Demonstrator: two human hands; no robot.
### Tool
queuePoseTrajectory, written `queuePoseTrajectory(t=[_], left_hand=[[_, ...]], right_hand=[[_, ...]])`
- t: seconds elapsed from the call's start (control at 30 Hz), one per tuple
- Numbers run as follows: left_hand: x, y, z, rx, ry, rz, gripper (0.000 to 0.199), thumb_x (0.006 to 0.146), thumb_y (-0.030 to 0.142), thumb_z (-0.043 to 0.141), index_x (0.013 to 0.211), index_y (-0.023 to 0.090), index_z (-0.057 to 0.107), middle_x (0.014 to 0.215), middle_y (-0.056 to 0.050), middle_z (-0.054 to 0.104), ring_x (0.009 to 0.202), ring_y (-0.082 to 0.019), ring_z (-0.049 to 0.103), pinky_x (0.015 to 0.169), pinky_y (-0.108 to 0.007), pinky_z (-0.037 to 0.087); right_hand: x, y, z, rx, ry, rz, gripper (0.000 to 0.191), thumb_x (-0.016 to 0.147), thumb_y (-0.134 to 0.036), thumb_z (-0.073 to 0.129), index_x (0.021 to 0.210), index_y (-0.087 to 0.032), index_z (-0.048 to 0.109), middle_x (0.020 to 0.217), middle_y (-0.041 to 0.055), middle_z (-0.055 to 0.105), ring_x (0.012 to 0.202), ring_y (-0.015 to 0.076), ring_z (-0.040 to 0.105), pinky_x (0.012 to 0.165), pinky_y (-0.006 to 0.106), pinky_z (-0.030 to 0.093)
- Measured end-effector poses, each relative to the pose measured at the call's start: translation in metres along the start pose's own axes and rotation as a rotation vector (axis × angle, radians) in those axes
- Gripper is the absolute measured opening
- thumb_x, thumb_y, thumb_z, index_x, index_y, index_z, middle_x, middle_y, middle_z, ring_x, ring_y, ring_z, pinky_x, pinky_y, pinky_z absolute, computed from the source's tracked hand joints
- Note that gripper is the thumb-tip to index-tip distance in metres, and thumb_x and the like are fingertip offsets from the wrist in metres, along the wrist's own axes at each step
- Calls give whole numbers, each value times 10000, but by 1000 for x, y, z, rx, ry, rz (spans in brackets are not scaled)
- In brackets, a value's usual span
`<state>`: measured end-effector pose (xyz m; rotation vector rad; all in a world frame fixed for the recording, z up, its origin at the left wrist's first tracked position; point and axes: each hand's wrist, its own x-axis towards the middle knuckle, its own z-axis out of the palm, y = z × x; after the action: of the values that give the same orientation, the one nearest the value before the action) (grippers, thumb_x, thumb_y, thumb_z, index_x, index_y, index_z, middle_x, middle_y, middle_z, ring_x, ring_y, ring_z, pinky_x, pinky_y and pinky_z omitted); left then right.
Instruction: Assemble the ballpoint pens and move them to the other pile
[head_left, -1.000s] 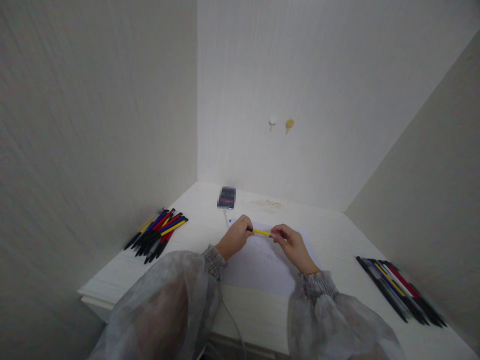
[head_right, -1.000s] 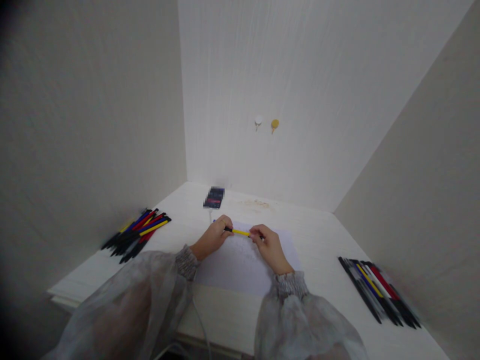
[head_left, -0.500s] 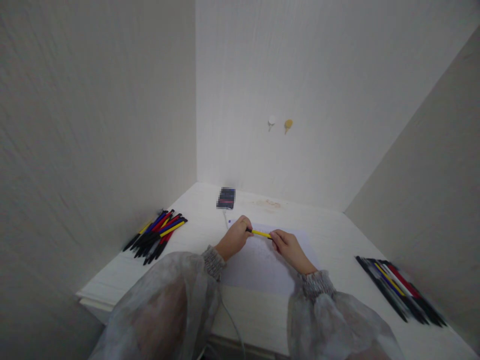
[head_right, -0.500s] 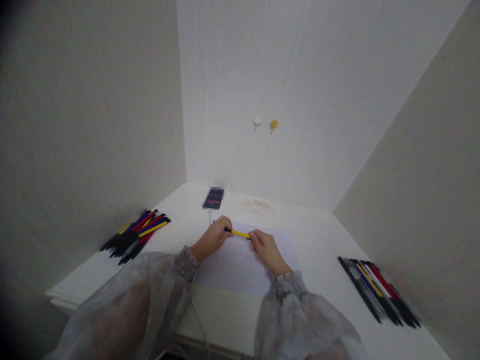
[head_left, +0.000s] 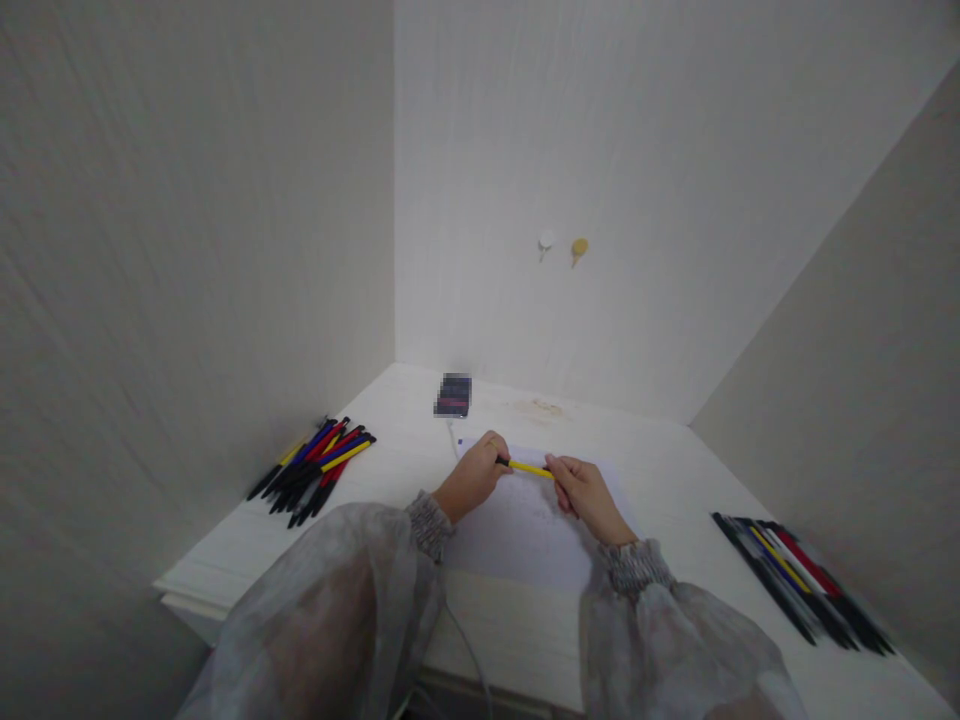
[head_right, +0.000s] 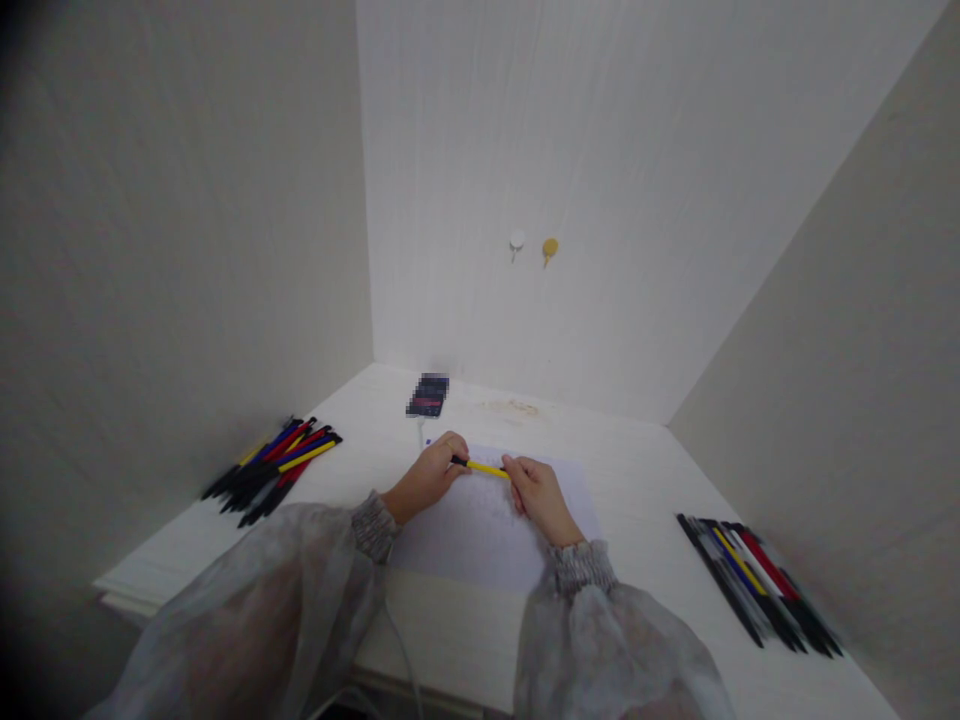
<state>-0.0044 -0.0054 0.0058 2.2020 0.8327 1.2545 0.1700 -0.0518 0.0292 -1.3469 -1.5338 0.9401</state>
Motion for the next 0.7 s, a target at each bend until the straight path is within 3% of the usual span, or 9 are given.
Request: queuePoseTrajectory(t=[0.07, 0.13, 0.23, 0.37, 0.53, 0.57, 0.63, 0.7], left_hand=[[0, 0, 0, 3, 26, 1, 147, 668, 48, 492, 707, 165, 412, 780, -15, 447, 749, -122, 440, 708, -288, 396], [0, 0, 0, 10, 51, 1, 149, 667, 48, 495, 705, 164, 410, 775, -15, 446, 744, -123, 438, 702, -286, 398], [1, 1, 1, 29, 57, 13, 149, 673, 49, 490, 702, 165, 400, 772, -16, 441, 734, -121, 439, 693, -281, 404], [1, 4, 2, 120, 53, 61, 113, 727, 64, 430, 696, 167, 395, 796, -25, 439, 739, -120, 446, 690, -275, 413], [0, 11, 1, 212, 85, 141, 83, 773, 108, 398, 753, 164, 455, 887, -55, 471, 831, -138, 471, 753, -303, 419], [0, 13, 0, 211, 111, 150, 71, 763, 126, 433, 810, 166, 470, 961, -68, 468, 901, -153, 465, 797, -323, 407], [1, 15, -1, 193, 228, 123, 234, 723, 182, 525, 948, 176, 462, 1106, -93, 421, 1043, -193, 408, 879, -369, 357], [4, 13, -3, 114, 401, 5, 429, 664, 257, 607, 1042, 180, 421, 1156, -108, 387, 1070, -215, 390, 890, -386, 337]], right_hand=[[0, -2, 0, 82, -7, -45, 239, 667, -391, 562, 757, -172, 528, 432, -64, 496, 332, 77, 413, 370, 206, 329], [1, -1, 0, 149, -24, -74, 297, 614, -355, 624, 821, -167, 523, 516, -46, 558, 392, 90, 485, 433, 220, 388], [2, 5, 0, 204, -44, -29, 264, 674, -400, 566, 748, -150, 527, 481, -26, 562, 350, 99, 486, 395, 224, 373], [2, 14, 5, 287, -31, 27, 354, 751, -465, 447, 637, -139, 523, 341, -34, 486, 260, 87, 417, 367, 223, 358], [4, 11, 8, 414, -12, 42, 300, 708, -422, 537, 644, -130, 560, 387, -19, 536, 288, 79, 434, 407, 220, 386], [5, 10, 6, 452, 23, 35, 265, 695, -397, 563, 664, -134, 567, 436, -11, 566, 319, 81, 461, 403, 210, 379], [7, 8, 1, 537, 131, 9, 197, 672, -340, 602, 682, -144, 577, 493, -14, 588, 369, 78, 491, 416, 195, 385], [10, 10, -7, 625, 236, -12, 151, 659, -299, 617, 667, -152, 583, 485, -27, 575, 377, 72, 487, 441, 196, 409]])
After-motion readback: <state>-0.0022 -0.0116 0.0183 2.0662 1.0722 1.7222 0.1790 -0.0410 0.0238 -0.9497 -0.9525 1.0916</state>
